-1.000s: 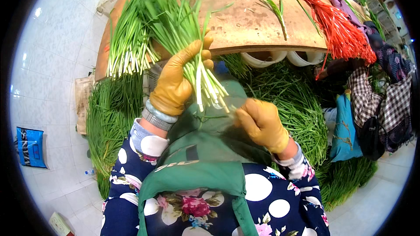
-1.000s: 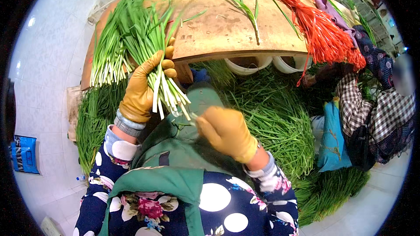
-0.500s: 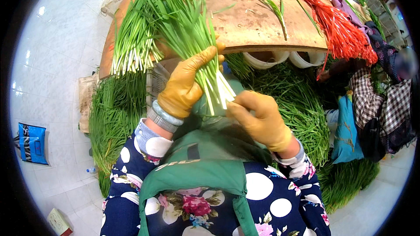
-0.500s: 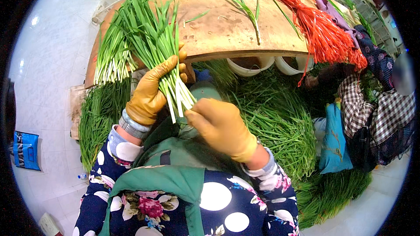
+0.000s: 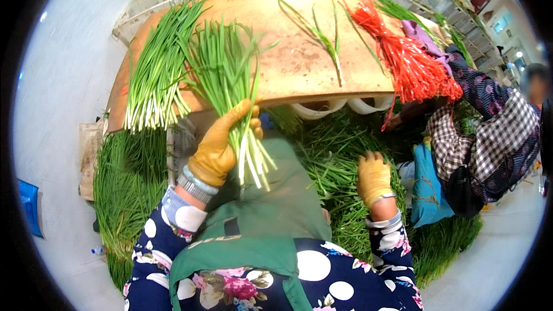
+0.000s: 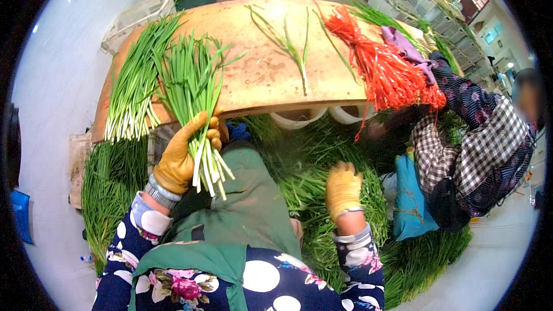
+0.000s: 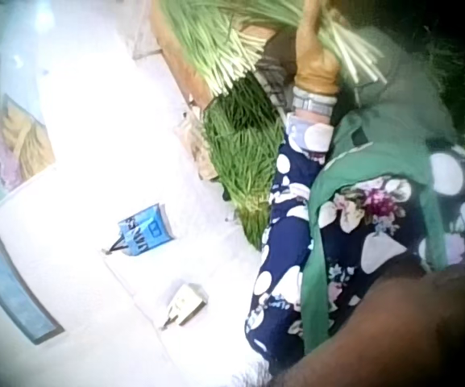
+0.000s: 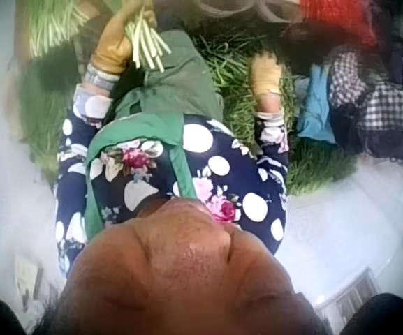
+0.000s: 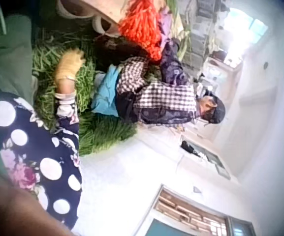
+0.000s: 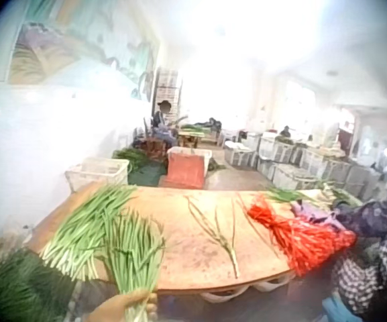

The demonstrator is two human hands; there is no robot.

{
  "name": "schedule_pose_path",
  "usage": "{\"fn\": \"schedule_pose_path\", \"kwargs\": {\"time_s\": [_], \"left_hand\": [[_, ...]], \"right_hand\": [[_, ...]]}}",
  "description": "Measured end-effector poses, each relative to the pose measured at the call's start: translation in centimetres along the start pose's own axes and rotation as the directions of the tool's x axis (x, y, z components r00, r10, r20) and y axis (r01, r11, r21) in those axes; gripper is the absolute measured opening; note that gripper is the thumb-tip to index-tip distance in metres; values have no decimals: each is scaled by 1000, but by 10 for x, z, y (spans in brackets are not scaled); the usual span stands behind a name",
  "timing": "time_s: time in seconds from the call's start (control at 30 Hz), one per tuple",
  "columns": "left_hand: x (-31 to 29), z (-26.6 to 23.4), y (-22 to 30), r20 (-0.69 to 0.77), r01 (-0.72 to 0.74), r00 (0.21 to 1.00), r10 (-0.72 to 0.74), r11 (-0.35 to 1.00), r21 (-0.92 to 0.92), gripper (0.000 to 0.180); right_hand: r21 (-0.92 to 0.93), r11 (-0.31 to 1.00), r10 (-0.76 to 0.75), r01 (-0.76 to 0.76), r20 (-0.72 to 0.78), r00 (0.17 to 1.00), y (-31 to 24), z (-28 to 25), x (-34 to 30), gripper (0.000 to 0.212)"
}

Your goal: The person sorts and cleans bunches of long green vegetables by hand, removing individual blades and arranging the bunches into organized piles on a wooden table.

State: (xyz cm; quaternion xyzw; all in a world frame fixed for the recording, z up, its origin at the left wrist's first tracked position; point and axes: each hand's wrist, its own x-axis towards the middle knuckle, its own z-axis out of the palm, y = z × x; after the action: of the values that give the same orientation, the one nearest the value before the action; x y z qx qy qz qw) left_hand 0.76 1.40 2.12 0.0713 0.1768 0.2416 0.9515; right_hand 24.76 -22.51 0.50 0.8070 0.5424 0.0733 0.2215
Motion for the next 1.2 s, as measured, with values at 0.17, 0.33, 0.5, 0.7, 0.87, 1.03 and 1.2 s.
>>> {"fn": "schedule_pose_path", "kwargs": {"time_s": [0.17, 0.33, 0.5, 0.7, 0.87, 1.03, 1.2], "left_hand": [[0, -11, -2, 26, 29, 999, -28, 999, -37, 34], [-7, -5, 2, 27, 22, 999, -25, 995, 97, 33], [-20, 17, 6, -10, -120, 992, 124, 973, 198, 30], [-19, 6, -8, -60, -74, 993, 103, 928, 365, 32], [-1, 3, -34, -73, 7, 997, 25, 914, 405, 33], [3, 7, -37, -46, 22, 999, 2, 859, 511, 29], [3, 15, -46, -72, -93, 983, 170, 794, 601, 29]], "right_hand": [[767, 575, 258, 284, -499, 827, 5, -76, 58, 16], [634, 773, 318, -33, -342, 884, 4, -82, 174, 31], [825, 561, 298, -67, -126, 946, 29, -80, 197, 30], [859, -486, -186, -159, 76, 980, -22, -96, 93, 26], [810, -543, -295, -221, 62, 953, -59, -74, 46, 23], [795, -554, -306, -246, 80, 949, -73, -69, 40, 17], [862, -507, 59, -13, 50, 997, -97, -54, 37, 10]]}}
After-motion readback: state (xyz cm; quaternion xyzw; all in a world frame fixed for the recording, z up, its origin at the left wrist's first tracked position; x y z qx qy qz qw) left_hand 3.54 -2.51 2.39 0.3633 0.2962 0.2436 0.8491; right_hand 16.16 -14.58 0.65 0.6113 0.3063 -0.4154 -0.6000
